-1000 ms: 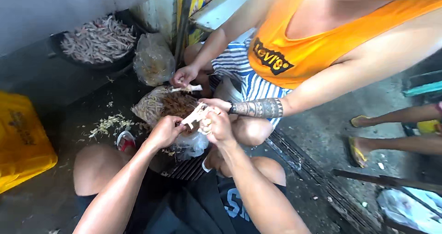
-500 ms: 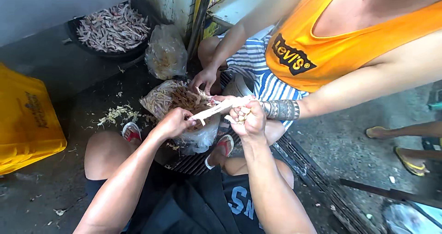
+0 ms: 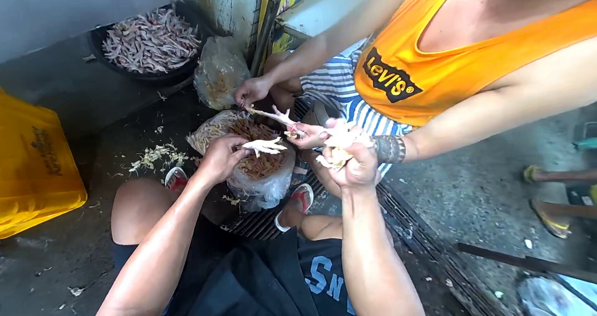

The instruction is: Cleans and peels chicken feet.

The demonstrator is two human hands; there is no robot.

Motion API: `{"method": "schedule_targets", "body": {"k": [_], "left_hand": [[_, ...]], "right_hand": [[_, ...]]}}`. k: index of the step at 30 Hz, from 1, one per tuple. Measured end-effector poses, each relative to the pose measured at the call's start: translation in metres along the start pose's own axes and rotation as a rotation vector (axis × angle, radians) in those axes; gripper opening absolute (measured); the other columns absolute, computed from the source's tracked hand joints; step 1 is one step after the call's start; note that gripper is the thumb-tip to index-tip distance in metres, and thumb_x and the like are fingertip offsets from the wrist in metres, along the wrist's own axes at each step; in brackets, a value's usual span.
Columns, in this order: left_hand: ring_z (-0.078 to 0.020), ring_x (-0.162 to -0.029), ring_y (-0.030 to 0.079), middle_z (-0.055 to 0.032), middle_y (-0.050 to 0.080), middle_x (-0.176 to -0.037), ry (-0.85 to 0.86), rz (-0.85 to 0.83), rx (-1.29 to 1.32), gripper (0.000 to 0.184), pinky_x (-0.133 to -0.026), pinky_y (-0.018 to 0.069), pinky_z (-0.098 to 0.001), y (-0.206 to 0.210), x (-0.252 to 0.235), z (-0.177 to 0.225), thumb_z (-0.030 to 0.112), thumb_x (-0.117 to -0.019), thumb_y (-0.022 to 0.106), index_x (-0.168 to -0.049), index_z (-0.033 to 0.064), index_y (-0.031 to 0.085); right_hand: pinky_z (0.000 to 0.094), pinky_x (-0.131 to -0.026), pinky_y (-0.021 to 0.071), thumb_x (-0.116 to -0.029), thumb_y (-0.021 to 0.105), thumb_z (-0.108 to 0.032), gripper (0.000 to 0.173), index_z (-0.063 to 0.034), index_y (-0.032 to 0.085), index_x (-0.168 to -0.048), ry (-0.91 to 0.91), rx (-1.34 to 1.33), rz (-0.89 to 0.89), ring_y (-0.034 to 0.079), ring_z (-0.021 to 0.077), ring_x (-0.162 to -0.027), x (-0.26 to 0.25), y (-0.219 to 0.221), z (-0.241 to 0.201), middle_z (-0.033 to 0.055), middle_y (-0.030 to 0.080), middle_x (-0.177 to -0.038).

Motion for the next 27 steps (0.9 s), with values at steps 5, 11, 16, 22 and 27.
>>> {"method": "schedule_targets", "body": {"k": [5, 11, 16, 22, 27], "left_hand": [[-0.0083, -0.086, 0.069, 0.0000, 0.071, -0.107, 0.140, 0.071, 0.133, 0.015, -0.079, 0.0617, -0.0302, -0.008, 0.000, 0.013, 0.013, -0.0977, 0.070, -0.111, 0.0138, 0.076], [-0.0070, -0.085, 0.070, 0.0011, 0.073, -0.104, 0.123, 0.091, 0.180, 0.016, -0.079, 0.0615, -0.0289, -0.015, 0.003, 0.013, 0.011, -0.0977, 0.070, -0.113, 0.0129, 0.075], [-0.0063, -0.084, 0.070, 0.0027, 0.074, -0.103, 0.083, 0.057, 0.168, 0.016, -0.079, 0.0612, -0.0301, -0.009, 0.001, 0.010, 0.015, -0.0981, 0.071, -0.113, 0.0149, 0.076], [-0.0066, -0.085, 0.070, 0.0035, 0.074, -0.102, 0.057, -0.049, 0.164, 0.016, -0.080, 0.0613, -0.0304, 0.004, 0.000, 0.008, 0.017, -0.0982, 0.071, -0.114, 0.0160, 0.076], [-0.0053, -0.083, 0.070, 0.0036, 0.075, -0.101, 0.092, -0.036, 0.102, 0.016, -0.079, 0.0613, -0.0287, 0.000, -0.003, 0.009, 0.017, -0.0974, 0.072, -0.113, 0.0147, 0.075]], "right_hand": [[0.0247, -0.049, 0.0503, -0.0882, 0.051, 0.000, 0.030, -0.0141, 0.053, -0.115, 0.106, 0.056, -0.033, 0.063, 0.0139, -0.060, 0.004, 0.023, 0.022, 0.0157, 0.071, -0.111], [0.0284, -0.059, 0.0532, -0.0936, 0.046, -0.010, 0.032, -0.0059, 0.067, -0.117, 0.320, 0.367, -0.144, 0.060, 0.0110, -0.066, 0.016, 0.038, 0.066, 0.0048, 0.067, -0.088], [0.0267, -0.064, 0.0544, -0.1019, 0.060, -0.040, 0.035, -0.0056, 0.065, -0.109, 0.347, 0.340, -0.255, 0.060, 0.0093, -0.067, 0.024, 0.058, 0.079, 0.0004, 0.062, -0.079], [0.0257, -0.054, 0.0537, -0.1053, 0.055, -0.023, 0.025, -0.0050, 0.066, -0.092, 0.317, 0.480, -0.209, 0.058, 0.0097, -0.056, 0.022, 0.056, 0.075, 0.0015, 0.060, -0.068], [0.0264, -0.052, 0.0493, -0.1032, 0.058, -0.024, 0.029, -0.0070, 0.066, -0.081, 0.218, 0.638, -0.164, 0.055, 0.0100, -0.053, 0.018, 0.053, 0.062, 0.0005, 0.055, -0.061]]}}
Point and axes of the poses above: each hand's wrist, its own x-axis away from the middle knuckle, its own y-axis out of the palm, z = x × y, the point moved 10 cm from there along -x, towards the middle knuckle
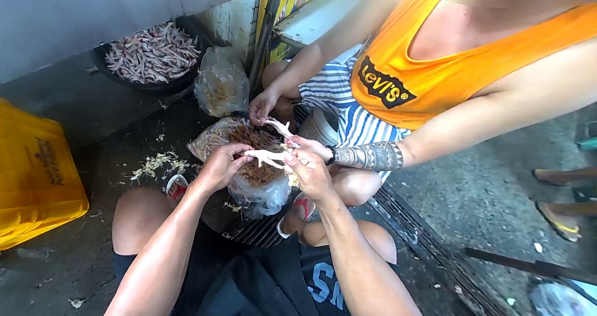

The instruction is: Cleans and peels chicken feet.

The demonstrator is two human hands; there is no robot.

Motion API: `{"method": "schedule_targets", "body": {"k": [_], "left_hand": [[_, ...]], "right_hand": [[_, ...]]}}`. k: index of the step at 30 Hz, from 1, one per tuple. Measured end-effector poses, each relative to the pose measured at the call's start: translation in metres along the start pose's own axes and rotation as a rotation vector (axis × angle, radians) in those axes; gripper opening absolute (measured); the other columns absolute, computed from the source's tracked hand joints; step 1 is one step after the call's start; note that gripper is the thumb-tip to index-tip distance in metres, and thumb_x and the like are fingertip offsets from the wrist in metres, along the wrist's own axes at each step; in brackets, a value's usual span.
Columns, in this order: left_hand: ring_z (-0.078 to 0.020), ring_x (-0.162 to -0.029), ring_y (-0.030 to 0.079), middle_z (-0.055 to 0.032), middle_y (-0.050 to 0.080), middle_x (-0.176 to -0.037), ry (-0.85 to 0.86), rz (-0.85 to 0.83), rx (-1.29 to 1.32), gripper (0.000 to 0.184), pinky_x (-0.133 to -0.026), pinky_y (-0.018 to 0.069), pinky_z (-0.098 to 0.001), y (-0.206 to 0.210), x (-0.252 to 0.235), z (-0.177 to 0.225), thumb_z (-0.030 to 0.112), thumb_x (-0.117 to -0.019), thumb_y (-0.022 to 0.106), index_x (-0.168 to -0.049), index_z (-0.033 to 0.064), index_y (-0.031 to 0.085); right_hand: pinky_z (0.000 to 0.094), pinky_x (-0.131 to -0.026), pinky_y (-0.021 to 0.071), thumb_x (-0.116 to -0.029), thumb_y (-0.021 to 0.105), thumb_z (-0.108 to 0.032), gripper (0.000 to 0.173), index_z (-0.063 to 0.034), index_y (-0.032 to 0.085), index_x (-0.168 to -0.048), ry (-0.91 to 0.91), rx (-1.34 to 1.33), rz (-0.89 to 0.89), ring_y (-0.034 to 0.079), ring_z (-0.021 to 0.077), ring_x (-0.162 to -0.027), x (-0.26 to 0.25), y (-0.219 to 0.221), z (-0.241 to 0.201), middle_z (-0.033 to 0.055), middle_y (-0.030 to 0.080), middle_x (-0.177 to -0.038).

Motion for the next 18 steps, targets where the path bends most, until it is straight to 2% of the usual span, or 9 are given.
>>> {"method": "schedule_targets", "body": {"k": [2, 4, 5, 6, 8, 11, 13, 16, 18], "left_hand": [[-0.0053, -0.085, 0.070, 0.0028, 0.075, -0.100, 0.058, -0.004, -0.074, 0.015, -0.082, 0.0612, -0.0296, 0.002, -0.003, 0.003, 0.017, -0.0986, 0.070, -0.112, 0.0135, 0.075], [-0.0096, -0.088, 0.071, -0.0006, 0.075, -0.101, 0.072, 0.020, -0.160, 0.015, -0.085, 0.0611, -0.0350, -0.001, -0.003, -0.003, 0.018, -0.1002, 0.068, -0.111, 0.0118, 0.075], [-0.0150, -0.090, 0.071, -0.0049, 0.074, -0.102, 0.039, 0.047, -0.192, 0.016, -0.086, 0.0610, -0.0411, -0.009, -0.003, -0.009, 0.018, -0.1008, 0.066, -0.112, 0.0097, 0.075], [-0.0202, -0.088, 0.071, -0.0093, 0.074, -0.102, -0.033, 0.085, -0.194, 0.018, -0.084, 0.0604, -0.0464, -0.022, -0.002, -0.017, 0.018, -0.1019, 0.064, -0.114, 0.0078, 0.074], [-0.0231, -0.077, 0.069, -0.0116, 0.073, -0.097, -0.200, 0.174, -0.129, 0.023, -0.072, 0.0591, -0.0476, -0.047, 0.006, -0.029, 0.024, -0.1029, 0.064, -0.119, 0.0097, 0.073], [-0.0161, -0.058, 0.060, -0.0067, 0.071, -0.085, -0.259, 0.247, 0.019, 0.023, -0.054, 0.0533, -0.0342, -0.055, 0.009, -0.033, 0.027, -0.1018, 0.067, -0.119, 0.0139, 0.072], [-0.0144, -0.061, 0.062, -0.0046, 0.072, -0.088, -0.239, 0.214, 0.052, 0.021, -0.056, 0.0549, -0.0334, -0.044, 0.008, -0.028, 0.026, -0.1011, 0.068, -0.118, 0.0146, 0.073], [-0.0122, -0.066, 0.065, -0.0013, 0.074, -0.091, -0.160, 0.169, 0.039, 0.018, -0.061, 0.0574, -0.0339, -0.029, 0.001, -0.015, 0.025, -0.0997, 0.070, -0.114, 0.0164, 0.075], [-0.0100, -0.076, 0.069, 0.0005, 0.075, -0.097, -0.110, 0.150, 0.034, 0.018, -0.071, 0.0607, -0.0342, -0.023, -0.002, -0.011, 0.024, -0.0995, 0.070, -0.115, 0.0156, 0.075]], "right_hand": [[0.0276, -0.052, 0.0503, -0.1016, 0.058, -0.022, 0.027, -0.0076, 0.066, -0.080, -0.024, 0.006, 0.091, 0.055, 0.0108, -0.054, -0.003, -0.010, -0.002, 0.0016, 0.059, -0.065], [0.0287, -0.060, 0.0551, -0.1003, 0.053, -0.013, 0.021, -0.0050, 0.071, -0.092, -0.013, -0.080, 0.203, 0.061, 0.0099, -0.065, -0.002, -0.032, -0.002, 0.0054, 0.071, -0.096], [0.0299, -0.063, 0.0574, -0.1023, 0.048, -0.011, 0.023, -0.0049, 0.069, -0.096, -0.019, -0.161, 0.257, 0.064, 0.0100, -0.067, -0.003, -0.050, -0.003, 0.0065, 0.074, -0.101], [0.0304, -0.063, 0.0592, -0.1037, 0.047, -0.012, 0.022, -0.0084, 0.067, -0.095, -0.039, -0.221, 0.315, 0.064, 0.0095, -0.064, -0.003, -0.070, -0.006, 0.0031, 0.072, -0.089], [0.0240, -0.054, 0.0524, -0.1054, 0.050, -0.020, 0.022, -0.0138, 0.065, -0.090, -0.069, -0.283, 0.339, 0.055, 0.0065, -0.055, -0.002, -0.092, -0.013, -0.0036, 0.060, -0.071], [0.0255, -0.053, 0.0524, -0.1046, 0.047, -0.016, 0.025, -0.0110, 0.066, -0.091, -0.024, -0.314, 0.217, 0.057, 0.0086, -0.055, -0.002, -0.069, -0.008, 0.0003, 0.064, -0.073], [0.0280, -0.055, 0.0543, -0.1000, 0.044, -0.010, 0.025, -0.0049, 0.068, -0.103, 0.055, -0.263, 0.113, 0.059, 0.0108, -0.059, 0.000, -0.041, 0.001, 0.0039, 0.067, -0.080], [0.0295, -0.056, 0.0523, -0.0981, 0.046, -0.007, 0.025, -0.0024, 0.066, -0.112, 0.090, -0.225, 0.014, 0.057, 0.0122, -0.058, -0.001, -0.018, 0.006, 0.0029, 0.060, -0.072], [0.0296, -0.057, 0.0518, -0.0963, 0.046, -0.006, 0.035, -0.0021, 0.063, -0.127, 0.095, -0.228, -0.016, 0.056, 0.0132, -0.060, -0.002, -0.013, 0.009, 0.0047, 0.059, -0.073]]}}
Point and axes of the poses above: each hand's wrist, its own x-axis away from the middle knuckle, its own y-axis out of the palm, z = x × y, the point moved 10 cm from there along -x, towards the middle knuckle
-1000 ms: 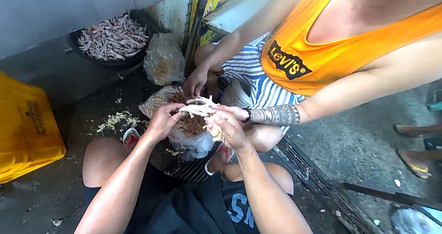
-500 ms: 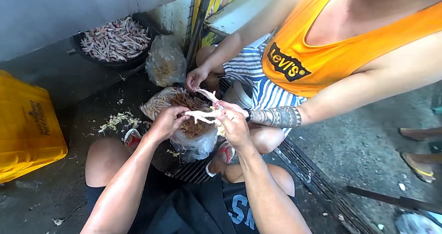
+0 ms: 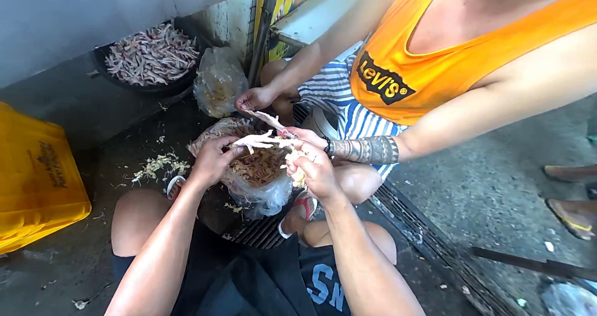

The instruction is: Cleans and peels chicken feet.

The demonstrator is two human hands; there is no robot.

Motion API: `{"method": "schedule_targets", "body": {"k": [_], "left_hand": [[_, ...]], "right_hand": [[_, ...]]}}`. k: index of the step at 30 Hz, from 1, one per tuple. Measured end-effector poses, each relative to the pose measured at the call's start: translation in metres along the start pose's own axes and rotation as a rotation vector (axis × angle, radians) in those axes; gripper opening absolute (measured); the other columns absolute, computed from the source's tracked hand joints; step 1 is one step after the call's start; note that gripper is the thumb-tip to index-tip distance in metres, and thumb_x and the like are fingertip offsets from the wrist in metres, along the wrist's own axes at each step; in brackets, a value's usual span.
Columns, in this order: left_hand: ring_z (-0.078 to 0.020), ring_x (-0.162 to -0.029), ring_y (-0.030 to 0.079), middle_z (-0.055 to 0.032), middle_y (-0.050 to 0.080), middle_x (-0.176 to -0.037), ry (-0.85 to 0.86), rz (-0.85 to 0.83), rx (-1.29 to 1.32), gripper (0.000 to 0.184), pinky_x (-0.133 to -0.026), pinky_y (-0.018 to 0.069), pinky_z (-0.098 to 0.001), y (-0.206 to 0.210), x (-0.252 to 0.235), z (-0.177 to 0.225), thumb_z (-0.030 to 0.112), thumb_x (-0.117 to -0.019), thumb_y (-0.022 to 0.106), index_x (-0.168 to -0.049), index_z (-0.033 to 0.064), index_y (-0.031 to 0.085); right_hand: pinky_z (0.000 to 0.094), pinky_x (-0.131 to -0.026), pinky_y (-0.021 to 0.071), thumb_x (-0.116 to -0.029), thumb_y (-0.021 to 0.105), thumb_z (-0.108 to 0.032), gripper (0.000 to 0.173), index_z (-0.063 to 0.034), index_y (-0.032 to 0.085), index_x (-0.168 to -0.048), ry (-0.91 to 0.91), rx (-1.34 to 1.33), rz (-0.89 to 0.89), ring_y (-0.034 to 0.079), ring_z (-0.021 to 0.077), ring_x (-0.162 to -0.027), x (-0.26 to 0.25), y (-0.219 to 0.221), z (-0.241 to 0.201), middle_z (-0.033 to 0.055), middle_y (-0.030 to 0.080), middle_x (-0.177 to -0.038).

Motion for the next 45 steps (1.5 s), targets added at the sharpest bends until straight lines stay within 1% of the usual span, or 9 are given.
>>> {"method": "schedule_targets", "body": {"k": [2, 7, 14, 24, 28, 32, 37, 42, 45], "left_hand": [[-0.0087, -0.083, 0.071, 0.0007, 0.075, -0.102, 0.039, -0.013, -0.006, 0.018, -0.078, 0.0618, -0.0338, 0.004, -0.001, 0.002, 0.022, -0.0989, 0.071, -0.115, 0.0141, 0.075], [-0.0075, -0.086, 0.070, 0.0005, 0.074, -0.105, 0.082, -0.034, 0.003, 0.017, -0.080, 0.0607, -0.0300, 0.007, 0.002, 0.006, 0.017, -0.0980, 0.071, -0.114, 0.0116, 0.075], [-0.0058, -0.085, 0.070, 0.0014, 0.074, -0.104, 0.114, -0.058, -0.025, 0.017, -0.080, 0.0607, -0.0284, 0.009, 0.004, 0.008, 0.016, -0.0977, 0.072, -0.114, 0.0113, 0.075], [-0.0078, -0.076, 0.069, 0.0013, 0.074, -0.092, 0.067, -0.117, -0.017, 0.016, -0.073, 0.0605, -0.0307, 0.019, 0.005, 0.004, 0.021, -0.0993, 0.070, -0.112, 0.0135, 0.075], [-0.0070, -0.079, 0.069, 0.0019, 0.075, -0.094, 0.061, -0.141, -0.022, 0.016, -0.076, 0.0605, -0.0305, 0.023, 0.007, 0.006, 0.021, -0.0993, 0.070, -0.112, 0.0136, 0.075], [-0.0085, -0.074, 0.068, 0.0008, 0.074, -0.090, 0.031, -0.079, 0.032, 0.018, -0.071, 0.0600, -0.0303, 0.017, 0.006, 0.004, 0.023, -0.1006, 0.068, -0.114, 0.0136, 0.075], [-0.0135, -0.065, 0.067, -0.0030, 0.073, -0.083, -0.082, 0.053, 0.224, 0.019, -0.062, 0.0590, -0.0311, 0.017, 0.010, -0.001, 0.022, -0.1002, 0.069, -0.114, 0.0105, 0.074], [-0.0086, -0.071, 0.066, 0.0005, 0.073, -0.086, -0.054, -0.063, 0.234, 0.017, -0.069, 0.0578, -0.0280, 0.047, 0.020, 0.006, 0.022, -0.0996, 0.068, -0.111, 0.0108, 0.075], [-0.0055, -0.071, 0.066, 0.0025, 0.073, -0.085, -0.006, -0.103, 0.215, 0.021, -0.069, 0.0569, -0.0255, 0.054, 0.022, 0.009, 0.025, -0.1035, 0.063, -0.111, 0.0105, 0.076]], "right_hand": [[0.0290, -0.057, 0.0514, -0.0959, 0.045, -0.005, 0.041, -0.0018, 0.061, -0.133, 0.015, 0.003, 0.001, 0.056, 0.0130, -0.060, -0.002, 0.001, 0.002, 0.0053, 0.059, -0.074], [0.0281, -0.058, 0.0522, -0.1068, 0.046, -0.017, 0.029, -0.0018, 0.067, -0.121, 0.025, 0.057, 0.015, 0.056, 0.0122, -0.060, -0.002, 0.003, 0.007, 0.0035, 0.059, -0.073], [0.0278, -0.057, 0.0537, -0.1024, 0.058, -0.017, 0.017, -0.0035, 0.068, -0.101, -0.030, 0.155, 0.029, 0.059, 0.0127, -0.058, -0.001, 0.007, 0.004, 0.0038, 0.061, -0.069], [0.0273, -0.055, 0.0525, -0.0986, 0.059, -0.009, 0.010, -0.0030, 0.067, -0.099, -0.152, 0.063, 0.102, 0.057, 0.0113, -0.056, 0.001, 0.000, -0.009, 0.0031, 0.060, -0.069], [0.0264, -0.056, 0.0527, -0.0998, 0.059, -0.009, 0.012, -0.0028, 0.068, -0.101, -0.147, -0.028, 0.123, 0.058, 0.0112, -0.060, -0.001, -0.004, -0.008, 0.0081, 0.068, -0.085], [0.0272, -0.056, 0.0522, -0.1042, 0.051, -0.013, 0.018, -0.0021, 0.066, -0.104, -0.011, -0.114, 0.108, 0.057, 0.0118, -0.059, -0.004, -0.005, 0.006, 0.0049, 0.061, -0.075], [0.0299, -0.062, 0.0569, -0.1035, 0.055, -0.018, 0.020, -0.0010, 0.064, -0.099, 0.066, -0.015, 0.023, 0.063, 0.0137, -0.065, -0.002, 0.012, 0.017, 0.0058, 0.065, -0.077], [0.0267, -0.059, 0.0551, -0.1018, 0.061, -0.031, 0.029, -0.0039, 0.070, -0.094, 0.010, 0.181, -0.034, 0.061, 0.0083, -0.061, 0.001, 0.038, 0.017, 0.0000, 0.064, -0.072], [0.0261, -0.057, 0.0527, -0.1059, 0.055, -0.027, 0.031, -0.0053, 0.070, -0.089, -0.031, 0.291, -0.025, 0.058, 0.0078, -0.058, 0.002, 0.044, 0.014, -0.0007, 0.060, -0.066]]}}
Point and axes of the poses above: each hand's wrist, its own x-axis away from the middle knuckle, its own y-axis out of the palm, z = x × y, the point moved 10 cm from there along -x, towards the middle knuckle
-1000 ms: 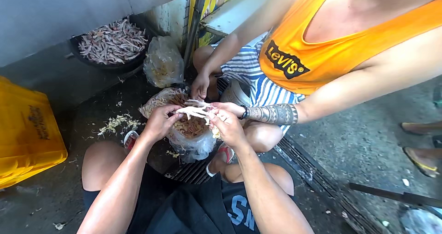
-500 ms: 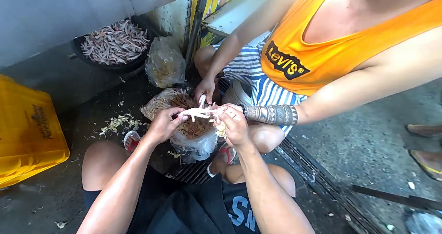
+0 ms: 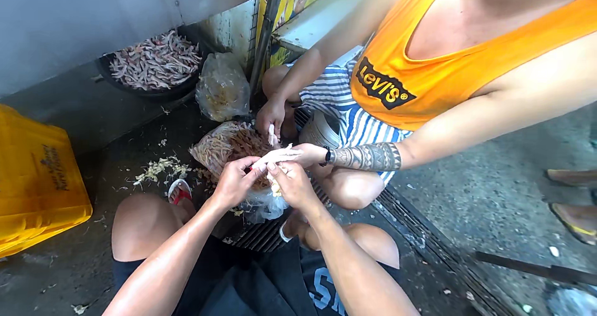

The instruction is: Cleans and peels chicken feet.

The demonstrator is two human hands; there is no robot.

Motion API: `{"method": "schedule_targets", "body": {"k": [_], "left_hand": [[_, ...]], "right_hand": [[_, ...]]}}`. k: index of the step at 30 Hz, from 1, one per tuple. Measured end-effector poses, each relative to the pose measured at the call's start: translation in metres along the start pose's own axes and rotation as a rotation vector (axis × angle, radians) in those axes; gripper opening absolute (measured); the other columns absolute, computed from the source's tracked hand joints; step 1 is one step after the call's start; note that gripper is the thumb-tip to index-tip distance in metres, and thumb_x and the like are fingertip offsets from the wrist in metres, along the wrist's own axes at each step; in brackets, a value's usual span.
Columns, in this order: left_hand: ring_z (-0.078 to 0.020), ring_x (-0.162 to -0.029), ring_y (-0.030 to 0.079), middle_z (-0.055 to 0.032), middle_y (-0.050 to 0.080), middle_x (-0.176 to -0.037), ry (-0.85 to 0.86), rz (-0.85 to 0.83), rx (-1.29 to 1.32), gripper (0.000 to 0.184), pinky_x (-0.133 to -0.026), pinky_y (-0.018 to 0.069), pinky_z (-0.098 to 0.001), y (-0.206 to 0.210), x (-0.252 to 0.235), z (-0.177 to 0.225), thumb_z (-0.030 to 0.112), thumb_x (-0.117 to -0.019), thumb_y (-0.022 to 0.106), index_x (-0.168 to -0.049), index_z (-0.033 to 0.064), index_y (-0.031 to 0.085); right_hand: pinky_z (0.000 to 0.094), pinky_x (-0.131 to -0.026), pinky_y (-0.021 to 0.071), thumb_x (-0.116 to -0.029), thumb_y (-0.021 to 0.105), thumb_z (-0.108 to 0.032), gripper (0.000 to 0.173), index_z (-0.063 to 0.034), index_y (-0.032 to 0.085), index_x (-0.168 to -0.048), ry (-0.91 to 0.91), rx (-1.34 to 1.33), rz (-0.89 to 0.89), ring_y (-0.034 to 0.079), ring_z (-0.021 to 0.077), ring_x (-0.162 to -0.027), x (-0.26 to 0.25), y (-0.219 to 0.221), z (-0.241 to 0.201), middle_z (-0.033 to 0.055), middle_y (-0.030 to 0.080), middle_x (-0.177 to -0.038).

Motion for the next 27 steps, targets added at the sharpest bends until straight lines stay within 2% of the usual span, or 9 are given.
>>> {"method": "schedule_targets", "body": {"k": [4, 11, 13, 14, 16, 18, 20, 22, 27], "left_hand": [[-0.0086, -0.065, 0.063, 0.0009, 0.068, -0.074, 0.054, -0.014, 0.040, 0.034, -0.063, 0.0546, -0.0272, -0.005, -0.002, 0.010, 0.023, -0.1084, 0.051, -0.087, 0.0087, 0.073], [-0.0127, -0.054, 0.057, -0.0039, 0.062, -0.070, -0.161, 0.344, 0.259, 0.027, -0.053, 0.0527, -0.0290, -0.052, -0.014, -0.027, 0.023, -0.1094, 0.050, -0.107, 0.0055, 0.071], [-0.0192, -0.089, 0.071, -0.0040, 0.069, -0.121, -0.122, 0.127, -0.111, 0.032, -0.076, 0.0625, -0.0379, -0.035, -0.020, -0.032, 0.010, -0.1031, 0.057, -0.134, 0.0132, 0.065], [-0.0287, -0.120, 0.063, -0.0069, 0.045, -0.156, -0.152, -0.061, -0.360, 0.058, -0.095, 0.0584, -0.0487, -0.016, -0.022, -0.046, 0.006, -0.0951, 0.065, -0.150, 0.0182, 0.053], [-0.0453, -0.137, 0.049, -0.0193, 0.003, -0.172, -0.278, -0.248, -0.645, 0.089, -0.102, 0.0511, -0.0615, 0.005, -0.021, -0.073, 0.014, -0.0854, 0.076, -0.162, 0.0214, 0.033], [-0.0387, -0.134, 0.053, -0.0182, 0.028, -0.166, -0.300, -0.253, -0.636, 0.072, -0.105, 0.0499, -0.0584, 0.005, -0.018, -0.061, 0.027, -0.0923, 0.073, -0.157, 0.0175, 0.043], [-0.0255, -0.110, 0.068, -0.0119, 0.068, -0.125, -0.265, -0.235, -0.493, 0.036, -0.098, 0.0547, -0.0512, -0.006, -0.016, -0.035, 0.032, -0.0992, 0.068, -0.129, 0.0117, 0.069], [-0.0161, -0.085, 0.070, -0.0053, 0.074, -0.096, -0.273, -0.245, -0.275, 0.027, -0.081, 0.0590, -0.0400, -0.014, -0.013, -0.022, 0.034, -0.1039, 0.061, -0.110, 0.0111, 0.074], [-0.0103, -0.067, 0.062, -0.0003, 0.067, -0.084, -0.208, -0.385, 0.107, 0.042, -0.061, 0.0553, -0.0284, 0.009, 0.004, -0.008, 0.039, -0.1095, 0.044, -0.105, 0.0078, 0.071]], "right_hand": [[0.0270, -0.056, 0.0523, -0.1072, 0.049, -0.027, 0.034, -0.0058, 0.065, -0.086, -0.018, -0.187, -0.054, 0.057, 0.0089, -0.058, 0.000, 0.001, 0.002, -0.0009, 0.058, -0.067], [0.0280, -0.054, 0.0514, -0.1078, 0.046, -0.027, 0.031, -0.0056, 0.063, -0.091, 0.028, -0.599, -0.115, 0.056, 0.0111, -0.057, 0.005, 0.000, -0.004, 0.0019, 0.058, -0.070], [0.0277, -0.054, 0.0510, -0.1076, 0.046, -0.028, 0.031, -0.0066, 0.062, -0.090, 0.033, -0.603, -0.111, 0.055, 0.0112, -0.056, 0.005, 0.000, -0.003, 0.0023, 0.058, -0.070], [0.0276, -0.054, 0.0510, -0.1071, 0.045, -0.026, 0.031, -0.0067, 0.061, -0.089, 0.039, -0.601, -0.100, 0.055, 0.0111, -0.056, 0.006, 0.001, -0.002, 0.0018, 0.057, -0.070], [0.0278, -0.054, 0.0515, -0.1066, 0.044, -0.023, 0.031, -0.0067, 0.062, -0.088, 0.023, -0.578, -0.074, 0.056, 0.0110, -0.056, 0.003, 0.001, -0.004, 0.0011, 0.058, -0.069], [0.0283, -0.054, 0.0510, -0.1065, 0.042, -0.021, 0.030, -0.0067, 0.060, -0.086, -0.001, -0.543, -0.058, 0.055, 0.0113, -0.056, 0.003, -0.003, -0.005, 0.0012, 0.057, -0.068], [0.0292, -0.055, 0.0515, -0.1071, 0.042, -0.020, 0.031, -0.0059, 0.061, -0.087, -0.027, -0.488, -0.053, 0.056, 0.0120, -0.057, 0.005, -0.005, -0.006, 0.0016, 0.057, -0.068], [0.0292, -0.057, 0.0519, -0.1074, 0.043, -0.020, 0.031, -0.0054, 0.061, -0.088, -0.039, -0.409, -0.051, 0.056, 0.0115, -0.058, 0.007, -0.007, -0.004, 0.0011, 0.057, -0.069], [0.0278, -0.054, 0.0526, -0.1063, 0.045, -0.019, 0.031, -0.0043, 0.064, -0.088, -0.025, -0.117, 0.034, 0.057, 0.0099, -0.055, 0.006, -0.008, -0.001, -0.0004, 0.057, -0.065]]}}
Point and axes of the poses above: each hand's wrist, its own x-axis away from the middle knuckle, its own y-axis out of the palm, z = x × y, the point moved 10 cm from there along -x, towards the middle knuckle
